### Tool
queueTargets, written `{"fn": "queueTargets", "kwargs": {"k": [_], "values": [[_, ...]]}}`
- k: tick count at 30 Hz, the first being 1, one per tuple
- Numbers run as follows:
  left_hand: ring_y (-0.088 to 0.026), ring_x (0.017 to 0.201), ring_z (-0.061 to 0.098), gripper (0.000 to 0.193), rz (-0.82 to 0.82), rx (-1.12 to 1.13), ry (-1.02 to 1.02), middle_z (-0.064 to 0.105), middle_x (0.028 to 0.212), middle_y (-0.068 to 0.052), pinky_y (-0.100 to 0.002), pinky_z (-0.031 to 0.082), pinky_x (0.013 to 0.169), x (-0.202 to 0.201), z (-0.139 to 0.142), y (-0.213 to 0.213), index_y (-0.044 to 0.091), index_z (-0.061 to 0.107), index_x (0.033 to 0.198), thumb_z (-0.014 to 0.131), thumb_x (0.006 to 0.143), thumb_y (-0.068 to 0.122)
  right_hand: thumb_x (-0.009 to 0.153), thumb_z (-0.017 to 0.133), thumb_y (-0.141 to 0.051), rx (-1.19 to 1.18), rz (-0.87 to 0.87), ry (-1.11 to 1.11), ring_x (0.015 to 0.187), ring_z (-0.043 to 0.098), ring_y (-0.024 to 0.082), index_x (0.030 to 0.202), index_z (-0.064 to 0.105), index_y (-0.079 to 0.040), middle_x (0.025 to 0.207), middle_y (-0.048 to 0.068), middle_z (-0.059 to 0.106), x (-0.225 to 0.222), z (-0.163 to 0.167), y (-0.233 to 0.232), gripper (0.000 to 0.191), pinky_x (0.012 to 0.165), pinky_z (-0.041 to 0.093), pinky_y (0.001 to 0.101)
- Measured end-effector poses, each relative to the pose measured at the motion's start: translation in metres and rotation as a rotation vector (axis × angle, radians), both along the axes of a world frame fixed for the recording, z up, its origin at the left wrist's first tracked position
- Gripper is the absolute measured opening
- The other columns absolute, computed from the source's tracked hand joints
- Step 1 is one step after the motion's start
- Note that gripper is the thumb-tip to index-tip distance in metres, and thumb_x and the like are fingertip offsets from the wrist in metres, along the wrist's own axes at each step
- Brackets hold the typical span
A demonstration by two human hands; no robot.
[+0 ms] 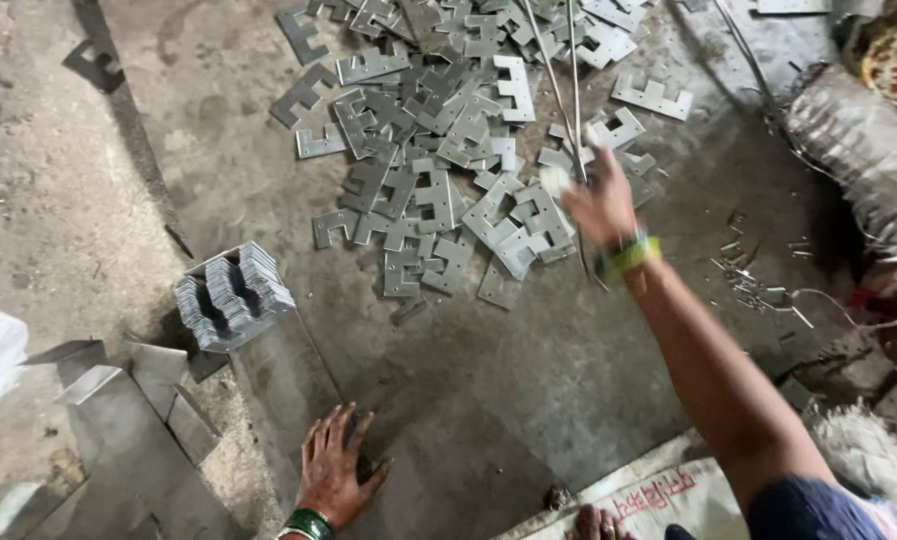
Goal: The person wipes E-shaped metal laminations with a cloth, picks up individual pieces by hand, and stacks them using a thin metal rod.
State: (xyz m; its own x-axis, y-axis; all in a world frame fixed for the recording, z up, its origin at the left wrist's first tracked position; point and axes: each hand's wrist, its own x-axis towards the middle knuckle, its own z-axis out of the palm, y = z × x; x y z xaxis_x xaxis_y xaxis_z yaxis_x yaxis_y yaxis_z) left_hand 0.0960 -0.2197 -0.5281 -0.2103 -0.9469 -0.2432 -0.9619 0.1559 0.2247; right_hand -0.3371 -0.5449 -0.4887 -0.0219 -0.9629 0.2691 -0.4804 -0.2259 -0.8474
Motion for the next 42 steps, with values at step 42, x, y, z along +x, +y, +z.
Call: {"fn": "queueTargets", "kwargs": {"k": [42], "values": [[-0.040, 0.145, 0.026, 0.075, 0.021, 0.078, 0.002, 0.032, 0.155, -0.018, -0.057, 0.019, 0.118, -0.012, 0.018, -0.002, 0.010, 0.049, 0.142, 0.069, 0.087, 0.057, 0.088, 0.066, -0.021, 0.124, 0.403, 0.388, 0.074, 0.072, 0.033, 0.140, 0.057, -0.009, 0.092, 0.024, 0.073, 0.132, -0.035, -0.002, 0.054, 0.071, 0.059, 0.0442]]}}
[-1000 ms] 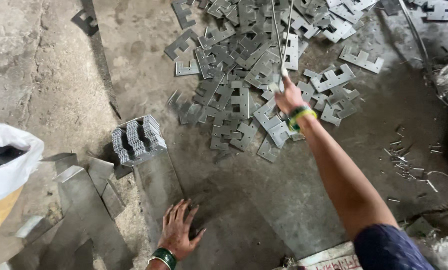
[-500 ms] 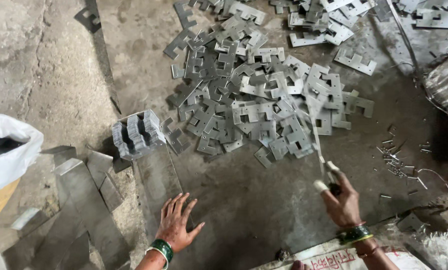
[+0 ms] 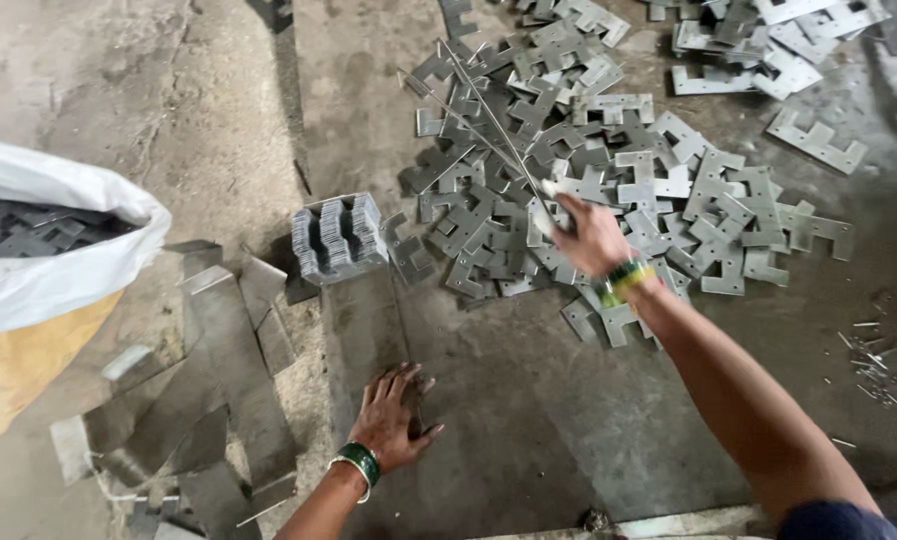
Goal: The person wipes E-shaped metal laminations with a cloth, picks up individual pieces by hand, and stacks them using a thin metal rod.
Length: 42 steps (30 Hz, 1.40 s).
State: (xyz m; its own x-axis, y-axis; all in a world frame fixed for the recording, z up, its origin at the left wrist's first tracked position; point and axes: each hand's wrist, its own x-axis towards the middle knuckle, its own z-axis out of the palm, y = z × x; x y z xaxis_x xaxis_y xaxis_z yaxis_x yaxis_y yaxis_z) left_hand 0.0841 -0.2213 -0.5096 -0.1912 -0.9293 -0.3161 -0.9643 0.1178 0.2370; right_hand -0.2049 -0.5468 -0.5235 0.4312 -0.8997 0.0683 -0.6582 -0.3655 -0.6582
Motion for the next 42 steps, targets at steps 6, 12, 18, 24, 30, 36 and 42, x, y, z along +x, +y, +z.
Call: {"fn": "queueTargets", "kwargs": {"k": [6, 12, 18, 24, 30, 36, 42], "values": [[-0.038, 0.144, 0.027, 0.075, 0.010, -0.004, -0.009, 0.035, 0.152, -0.017, -0.057, 0.019, 0.119, 0.001, -0.004, 0.001, 0.015, 0.048, 0.145, 0.068, 0.086, 0.057, 0.086, 0.062, -0.019, 0.079, -0.086, 0.202, 0.084, 0.071, 0.041, 0.137, 0.063, -0.017, 0.100, 0.023, 0.072, -0.021, -0.002, -0.005, 0.052, 0.077, 0.057, 0.0496], [-0.037, 0.144, 0.028, 0.075, -0.011, -0.139, 0.013, 0.037, 0.152, -0.016, -0.057, 0.020, 0.118, 0.002, -0.012, 0.006, 0.013, 0.049, 0.143, 0.068, 0.086, 0.058, 0.092, 0.062, -0.025, -0.058, -0.145, 0.296, 0.083, 0.072, 0.032, 0.135, 0.067, -0.025, 0.110, 0.015, 0.077, -0.173, -0.027, 0.151, 0.043, 0.067, 0.058, 0.0433], [-0.038, 0.145, 0.027, 0.075, -0.035, -0.146, -0.002, 0.036, 0.153, -0.017, -0.058, 0.019, 0.119, 0.001, -0.016, 0.007, 0.012, 0.049, 0.144, 0.065, 0.088, 0.059, 0.098, 0.067, -0.044, 0.328, -0.379, 0.578, 0.054, 0.070, 0.020, 0.149, 0.059, -0.029, 0.074, 0.009, 0.075, -0.244, -0.036, 0.222, 0.054, 0.049, 0.057, 0.0376], [-0.037, 0.146, 0.027, 0.075, -0.032, -0.142, -0.002, 0.035, 0.154, -0.017, -0.057, 0.018, 0.120, 0.000, -0.017, 0.006, 0.012, 0.049, 0.145, 0.064, 0.088, 0.059, 0.095, 0.063, -0.018, 0.370, -0.319, 0.255, 0.050, 0.060, 0.017, 0.146, 0.059, -0.025, 0.071, 0.008, 0.073, -0.191, -0.035, 0.180, 0.052, 0.043, 0.054, 0.0333], [-0.037, 0.147, 0.027, 0.077, -0.036, -0.124, -0.038, 0.034, 0.156, -0.017, -0.056, 0.018, 0.121, 0.000, -0.018, 0.007, 0.012, 0.049, 0.145, 0.064, 0.087, 0.060, 0.090, 0.067, -0.018, 0.168, -0.023, 0.243, 0.056, 0.067, 0.020, 0.145, 0.058, -0.024, 0.073, 0.009, 0.075, -0.096, -0.034, 0.133, 0.057, 0.053, 0.056, 0.0366], [-0.037, 0.144, 0.028, 0.081, -0.031, -0.152, -0.016, 0.036, 0.153, -0.017, -0.058, 0.018, 0.117, -0.001, -0.015, 0.007, 0.012, 0.051, 0.143, 0.068, 0.083, 0.064, 0.092, 0.064, -0.026, 0.138, -0.004, 0.489, 0.066, 0.071, 0.021, 0.139, 0.061, -0.037, 0.089, 0.007, 0.078, -0.176, -0.057, 0.156, 0.048, 0.055, 0.058, 0.0374], [-0.035, 0.139, 0.039, 0.073, -0.081, -0.124, -0.003, 0.052, 0.132, -0.014, -0.054, 0.024, 0.118, 0.001, -0.018, 0.010, 0.012, 0.060, 0.130, 0.071, 0.080, 0.064, 0.107, 0.041, -0.044, 0.333, 0.038, 0.984, 0.060, 0.069, 0.011, 0.149, 0.043, -0.053, 0.137, 0.005, 0.066, -0.285, -0.084, 0.211, 0.043, 0.044, 0.056, 0.0219]]}}
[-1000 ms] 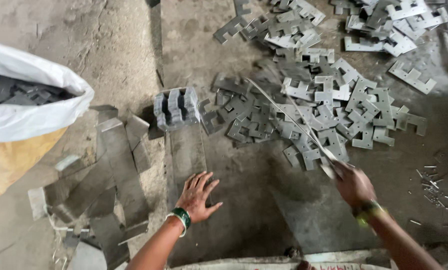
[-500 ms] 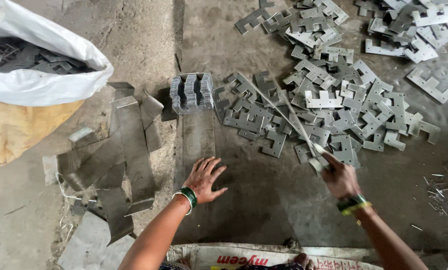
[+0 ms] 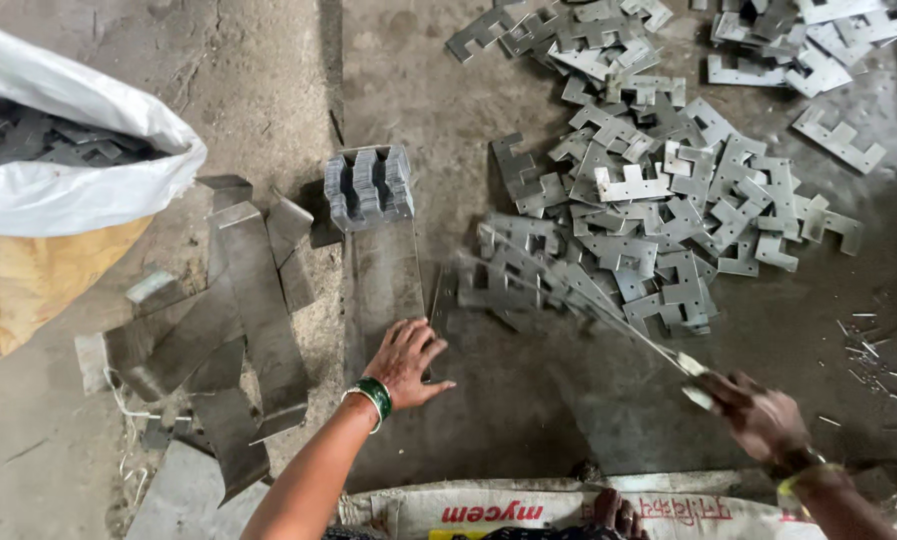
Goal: The person wipes E-shaped metal laminations with a cloth, picks up individual pieces by hand, and stacks them using a thin metal rod.
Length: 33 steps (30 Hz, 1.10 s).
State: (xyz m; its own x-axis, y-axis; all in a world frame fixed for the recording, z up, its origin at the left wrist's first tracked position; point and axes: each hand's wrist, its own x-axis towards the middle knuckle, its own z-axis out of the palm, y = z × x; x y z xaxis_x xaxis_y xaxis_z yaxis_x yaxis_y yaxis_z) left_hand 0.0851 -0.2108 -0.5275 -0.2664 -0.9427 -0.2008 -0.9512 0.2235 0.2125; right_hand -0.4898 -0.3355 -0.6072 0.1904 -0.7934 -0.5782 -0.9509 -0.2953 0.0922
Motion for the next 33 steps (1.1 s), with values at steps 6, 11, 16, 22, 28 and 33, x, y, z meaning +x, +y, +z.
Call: {"fn": "queueTargets", "kwargs": {"k": [6, 11, 16, 22, 28, 33], "values": [[-0.034, 0.125, 0.047, 0.079, -0.133, -0.064, -0.053, 0.053, 0.129, -0.017, -0.050, 0.031, 0.114, 0.004, -0.011, 0.003, 0.002, 0.060, 0.126, 0.066, 0.085, 0.069, 0.095, 0.046, -0.050, -0.077, 0.374, 0.049, 0.055, 0.064, 0.003, 0.157, 0.026, -0.046, 0.159, 0.013, 0.045, -0.067, 0.023, 0.028, 0.066, 0.039, 0.055, 0.0162], [-0.030, 0.124, 0.049, 0.079, -0.060, -0.023, -0.092, 0.054, 0.128, -0.014, -0.047, 0.040, 0.108, 0.005, -0.017, 0.006, 0.002, 0.061, 0.125, 0.058, 0.088, 0.072, 0.076, 0.064, -0.044, -0.366, 0.242, -0.368, 0.063, 0.069, 0.016, 0.149, 0.042, -0.028, 0.126, 0.004, 0.067, -0.073, 0.032, 0.056, 0.077, 0.048, 0.053, 0.0308], [-0.029, 0.104, 0.060, 0.064, 0.097, -0.051, -0.168, 0.063, 0.111, -0.012, -0.045, 0.052, 0.086, 0.006, -0.022, 0.023, 0.005, 0.068, 0.103, 0.056, 0.092, 0.067, 0.086, 0.067, -0.037, -0.426, -0.071, -0.285, 0.064, 0.071, 0.025, 0.140, 0.060, -0.028, 0.102, 0.008, 0.076, -0.022, 0.054, 0.034, 0.056, 0.060, 0.058, 0.0408], [-0.023, 0.080, 0.065, 0.042, -0.075, -0.227, -0.105, 0.062, 0.080, -0.005, -0.038, 0.060, 0.065, 0.016, -0.033, 0.027, 0.011, 0.063, 0.078, 0.064, 0.092, 0.051, 0.092, 0.064, -0.047, -0.439, -0.382, -0.325, 0.082, 0.068, 0.048, 0.147, 0.055, -0.034, 0.095, 0.022, 0.073, 0.052, 0.089, -0.039, 0.057, 0.066, 0.054, 0.0550], [-0.020, 0.077, 0.064, 0.038, -0.161, -0.260, -0.098, 0.059, 0.075, -0.002, -0.035, 0.058, 0.058, 0.017, -0.026, 0.030, 0.013, 0.061, 0.073, 0.068, 0.092, 0.046, 0.091, 0.057, -0.038, -0.368, -0.330, -0.385, 0.077, 0.070, 0.046, 0.155, 0.045, -0.031, 0.091, 0.023, 0.074, 0.046, 0.063, 0.002, 0.065, 0.067, 0.056, 0.0551], [-0.019, 0.076, 0.063, 0.036, -0.198, -0.356, -0.108, 0.057, 0.073, -0.001, -0.035, 0.058, 0.062, 0.006, -0.026, 0.027, 0.014, 0.061, 0.070, 0.069, 0.088, 0.044, 0.097, 0.056, -0.040, -0.256, -0.457, -0.372, 0.059, 0.072, 0.036, 0.157, 0.043, -0.031, 0.113, 0.011, 0.073, 0.015, 0.037, 0.094, 0.062, 0.053, 0.058, 0.0486]]}}
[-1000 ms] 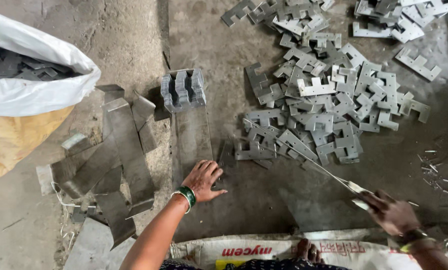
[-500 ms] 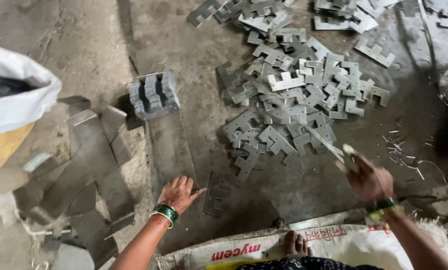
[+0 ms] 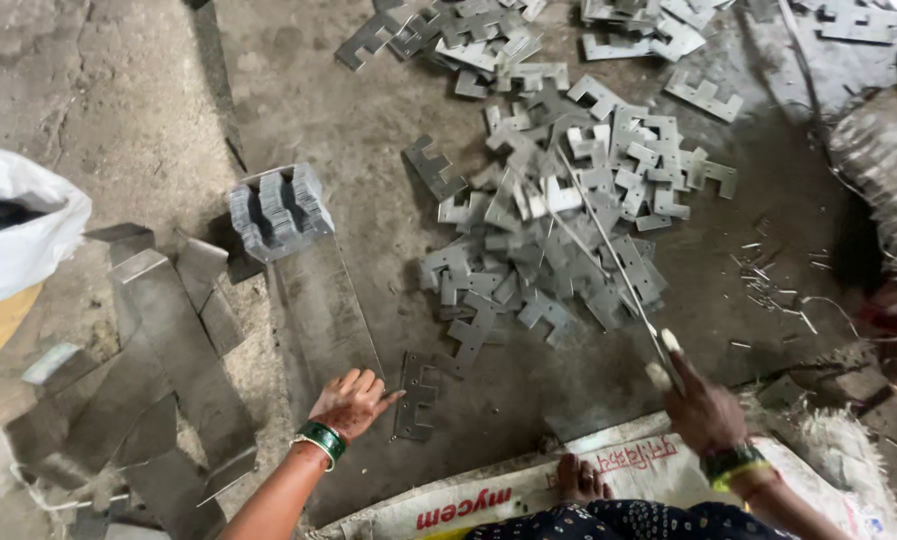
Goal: The person wipes E-shaped metal laminations with a cloth, picks up individual pieces by hand, and stacks them using a thin metal rod.
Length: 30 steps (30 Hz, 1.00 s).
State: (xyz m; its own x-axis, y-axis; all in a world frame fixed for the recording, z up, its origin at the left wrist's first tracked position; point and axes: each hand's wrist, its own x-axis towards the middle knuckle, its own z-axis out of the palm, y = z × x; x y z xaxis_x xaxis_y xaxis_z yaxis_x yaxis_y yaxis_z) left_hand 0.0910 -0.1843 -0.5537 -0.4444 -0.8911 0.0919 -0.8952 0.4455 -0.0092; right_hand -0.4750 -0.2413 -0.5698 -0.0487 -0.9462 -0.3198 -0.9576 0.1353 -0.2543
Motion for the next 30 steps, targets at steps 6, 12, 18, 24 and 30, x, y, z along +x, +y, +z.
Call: {"fn": "queueTargets", "kwargs": {"k": [6, 12, 18, 24, 30], "values": [[-0.018, 0.076, 0.061, 0.032, -0.050, 0.058, 0.029, 0.056, 0.074, 0.000, -0.036, 0.058, 0.066, -0.006, -0.011, -0.002, 0.015, 0.061, 0.071, 0.066, 0.090, 0.040, 0.085, 0.078, -0.043, -0.176, -0.121, -0.241, 0.057, 0.061, 0.021, 0.113, 0.065, -0.012, 0.074, 0.012, 0.070, -0.004, 0.006, 0.051, 0.044, 0.051, 0.049, 0.0371], [-0.021, 0.082, 0.064, 0.036, -0.009, 0.104, 0.043, 0.060, 0.079, -0.002, -0.038, 0.059, 0.067, -0.008, -0.001, -0.006, 0.012, 0.065, 0.074, 0.065, 0.088, 0.045, 0.088, 0.062, -0.031, -0.184, -0.527, -0.477, 0.051, 0.058, 0.019, 0.146, 0.057, -0.017, 0.068, 0.007, 0.067, 0.010, 0.058, -0.025, 0.060, 0.040, 0.045, 0.0391], [-0.030, 0.082, 0.068, 0.049, 0.291, 0.023, 0.347, 0.065, 0.084, -0.007, -0.042, 0.057, 0.065, -0.047, 0.033, -0.020, 0.006, 0.065, 0.081, 0.070, 0.083, 0.055, 0.103, 0.063, -0.041, -0.178, -0.370, -0.190, 0.051, 0.059, 0.019, 0.147, 0.057, -0.010, 0.064, 0.010, 0.065, 0.020, 0.061, -0.019, 0.054, 0.044, 0.047, 0.0354], [-0.037, 0.080, 0.065, 0.034, 0.366, 0.251, 0.564, 0.066, 0.094, -0.011, -0.050, 0.054, 0.066, -0.117, 0.044, -0.072, 0.008, 0.066, 0.089, 0.071, 0.091, 0.041, 0.087, 0.073, -0.039, -0.204, -0.480, -0.321, 0.052, 0.052, 0.020, 0.151, 0.058, -0.012, 0.065, 0.008, 0.061, -0.003, 0.041, 0.070, 0.072, 0.047, 0.042, 0.0416], [-0.034, 0.093, 0.064, 0.031, 0.103, 0.185, 0.624, 0.063, 0.093, -0.012, -0.045, 0.054, 0.079, -0.172, 0.046, -0.140, 0.006, 0.064, 0.089, 0.075, 0.091, 0.035, 0.087, 0.080, -0.039, -0.413, -0.565, -0.150, 0.070, 0.061, 0.026, 0.141, 0.063, -0.013, 0.081, 0.009, 0.064, -0.041, 0.047, 0.006, 0.063, 0.064, 0.052, 0.0446]]}}
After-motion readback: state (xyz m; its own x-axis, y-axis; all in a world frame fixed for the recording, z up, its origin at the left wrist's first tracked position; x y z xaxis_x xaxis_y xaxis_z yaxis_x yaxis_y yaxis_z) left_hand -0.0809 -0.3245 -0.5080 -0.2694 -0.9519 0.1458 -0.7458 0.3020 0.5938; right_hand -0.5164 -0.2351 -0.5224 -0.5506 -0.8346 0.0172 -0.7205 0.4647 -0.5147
